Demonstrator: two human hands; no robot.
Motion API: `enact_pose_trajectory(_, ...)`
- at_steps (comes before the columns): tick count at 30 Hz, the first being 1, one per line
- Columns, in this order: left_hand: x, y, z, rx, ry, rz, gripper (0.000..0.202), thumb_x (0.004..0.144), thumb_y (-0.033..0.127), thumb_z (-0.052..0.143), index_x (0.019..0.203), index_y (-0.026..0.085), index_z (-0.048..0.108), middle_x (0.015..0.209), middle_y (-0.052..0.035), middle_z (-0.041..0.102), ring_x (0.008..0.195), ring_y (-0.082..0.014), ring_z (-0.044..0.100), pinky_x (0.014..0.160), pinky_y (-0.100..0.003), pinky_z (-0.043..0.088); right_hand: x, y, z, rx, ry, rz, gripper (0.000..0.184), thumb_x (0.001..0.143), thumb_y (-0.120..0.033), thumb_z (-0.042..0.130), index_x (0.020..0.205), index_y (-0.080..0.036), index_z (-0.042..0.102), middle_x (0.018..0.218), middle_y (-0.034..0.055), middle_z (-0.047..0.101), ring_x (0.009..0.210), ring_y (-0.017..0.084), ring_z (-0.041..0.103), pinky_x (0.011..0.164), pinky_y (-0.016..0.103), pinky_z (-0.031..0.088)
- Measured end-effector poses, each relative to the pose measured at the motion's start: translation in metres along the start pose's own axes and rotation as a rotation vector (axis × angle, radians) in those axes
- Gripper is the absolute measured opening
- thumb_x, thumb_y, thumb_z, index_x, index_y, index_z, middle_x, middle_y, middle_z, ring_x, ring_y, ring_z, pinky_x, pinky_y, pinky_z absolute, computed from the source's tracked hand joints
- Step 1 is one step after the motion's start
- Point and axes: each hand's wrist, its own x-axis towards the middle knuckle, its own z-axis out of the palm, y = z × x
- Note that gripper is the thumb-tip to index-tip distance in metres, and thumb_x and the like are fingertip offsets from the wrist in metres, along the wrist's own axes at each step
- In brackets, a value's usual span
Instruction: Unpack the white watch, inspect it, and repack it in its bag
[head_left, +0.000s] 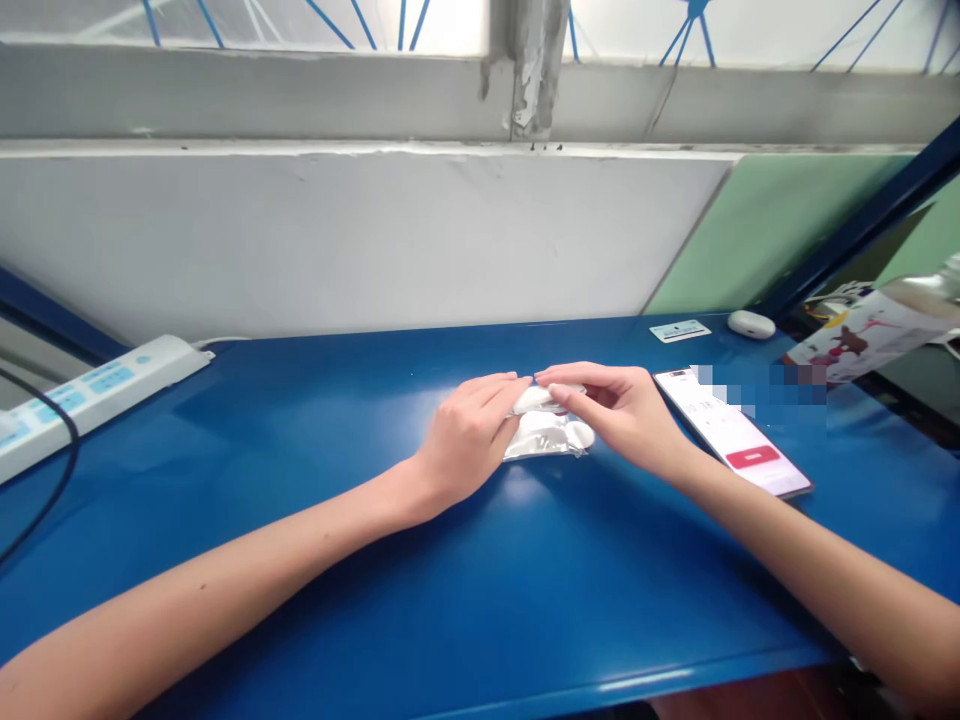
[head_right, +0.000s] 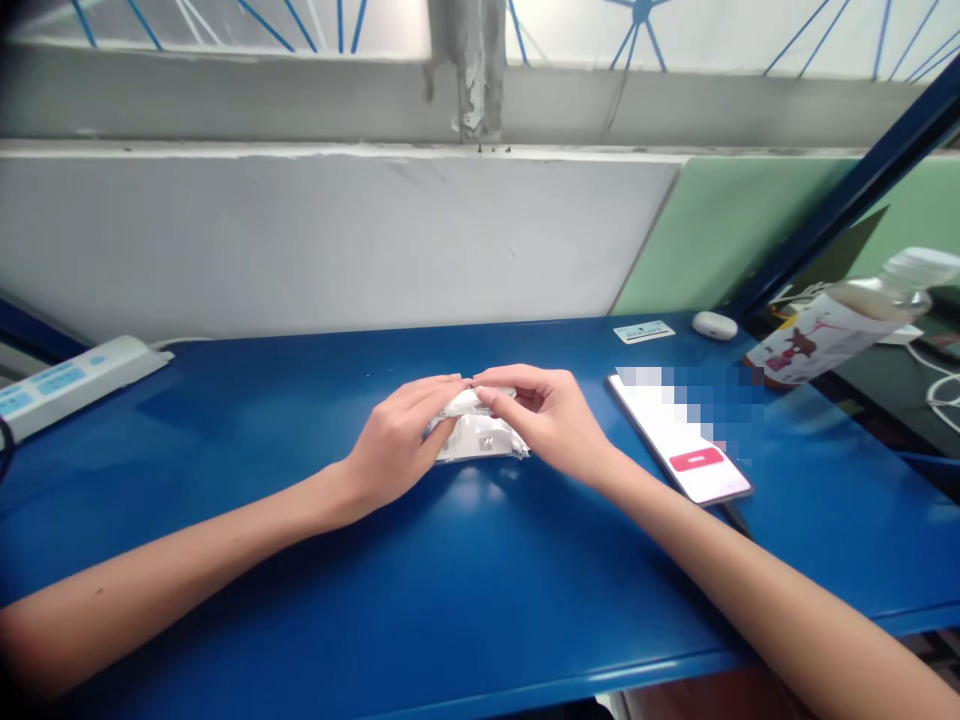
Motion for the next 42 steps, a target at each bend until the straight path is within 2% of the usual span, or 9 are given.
enact_pose_trajectory(6,-0.003,0.000,0.004,0.004,-0.163,-0.046,0.055,0.093,0.034,0.063,0.138,0.008,0.048,0.137,-0.0210,0.060,0.130,-0.0328,0.055,0.106,-0.051,0.047,-0.001,0.012,-0.017,-0.197,0.060,-0.094,0.014,0.085,-0.025,0.069,0.096,-0.021,0.076,0.110,0.0087,0.075,0.104,0.025,0.069,0.084,0.038,0.056)
enact_pose_trajectory(9,-0.003,-0.001,0.004,0.008,-0.321,-0.075,0.064,0.087,0.044,0.069,0.136,0.008,0.049,0.139,-0.0224,0.058,0.134,-0.0366,0.050,0.110,-0.055,0.042,0.000,0.018,-0.032,-0.336,0.100,-0.154,0.013,0.084,-0.016,0.063,0.090,-0.021,0.074,0.103,0.0075,0.076,0.098,0.024,0.070,0.077,0.035,0.055)
enact_pose_trajectory(12,-0.003,-0.001,0.003,-0.013,-0.425,-0.110,0.055,0.087,0.044,0.069,0.130,0.013,0.054,0.135,-0.0191,0.061,0.131,-0.0354,0.053,0.111,-0.056,0.039,0.002,0.023,-0.040,-0.463,0.099,-0.188,0.018,0.081,-0.009,0.058,0.081,-0.020,0.071,0.098,0.0057,0.075,0.086,0.021,0.071,0.064,0.030,0.052)
enact_pose_trajectory(18,-0.007,-0.003,0.003,-0.025,-0.401,-0.155,0.046,0.095,0.043,0.059,0.131,0.015,0.052,0.135,-0.0173,0.059,0.127,-0.0333,0.055,0.108,-0.053,0.043,0.004,0.033,-0.044,-0.582,0.019,-0.186,0.019,0.077,-0.006,0.055,0.075,-0.020,0.068,0.091,0.0033,0.074,0.073,0.017,0.067,0.064,0.029,0.051)
enact_pose_trajectory(24,-0.007,-0.002,0.003,0.010,-0.341,-0.130,0.044,0.098,0.036,0.053,0.135,0.014,0.047,0.134,-0.0167,0.059,0.127,-0.0327,0.054,0.113,-0.056,0.037,0.003,0.034,-0.038,-0.396,-0.044,-0.107,0.013,0.086,-0.020,0.060,0.091,-0.021,0.073,0.108,0.0079,0.074,0.097,0.024,0.070,0.075,0.034,0.056)
enact_pose_trajectory(28,-0.007,-0.002,0.002,0.012,-0.329,-0.137,0.039,0.099,0.034,0.052,0.134,0.018,0.047,0.134,-0.0141,0.059,0.127,-0.0319,0.054,0.114,-0.057,0.035,0.000,0.039,-0.031,-0.395,-0.079,-0.093,0.017,0.087,-0.028,0.064,0.100,-0.021,0.073,0.117,0.0099,0.070,0.098,0.023,0.069,0.075,0.034,0.058)
enact_pose_trajectory(32,-0.007,-0.004,0.002,-0.011,-0.341,-0.142,0.040,0.098,0.034,0.054,0.134,0.018,0.048,0.135,-0.0141,0.058,0.128,-0.0316,0.053,0.115,-0.058,0.034,-0.002,0.042,-0.030,-0.594,-0.099,-0.160,0.016,0.090,-0.029,0.062,0.100,-0.022,0.072,0.110,0.0090,0.072,0.091,0.023,0.069,0.076,0.035,0.057)
enact_pose_trajectory(36,-0.008,-0.005,0.002,-0.021,-0.351,-0.143,0.040,0.099,0.034,0.054,0.135,0.017,0.047,0.136,-0.0143,0.058,0.128,-0.0311,0.053,0.116,-0.058,0.032,-0.001,0.036,-0.034,-0.714,-0.073,-0.110,0.019,0.089,-0.036,0.065,0.097,-0.020,0.072,0.104,0.0090,0.072,0.078,0.020,0.068,0.069,0.034,0.055)
enact_pose_trajectory(42,-0.008,-0.005,0.002,-0.031,-0.373,-0.147,0.040,0.099,0.034,0.053,0.134,0.017,0.048,0.136,-0.0147,0.058,0.129,-0.0307,0.052,0.117,-0.058,0.031,-0.002,0.036,-0.031,-0.517,-0.075,-0.020,0.017,0.088,-0.035,0.067,0.088,-0.019,0.072,0.086,0.0060,0.071,0.068,0.018,0.066,0.065,0.032,0.055)
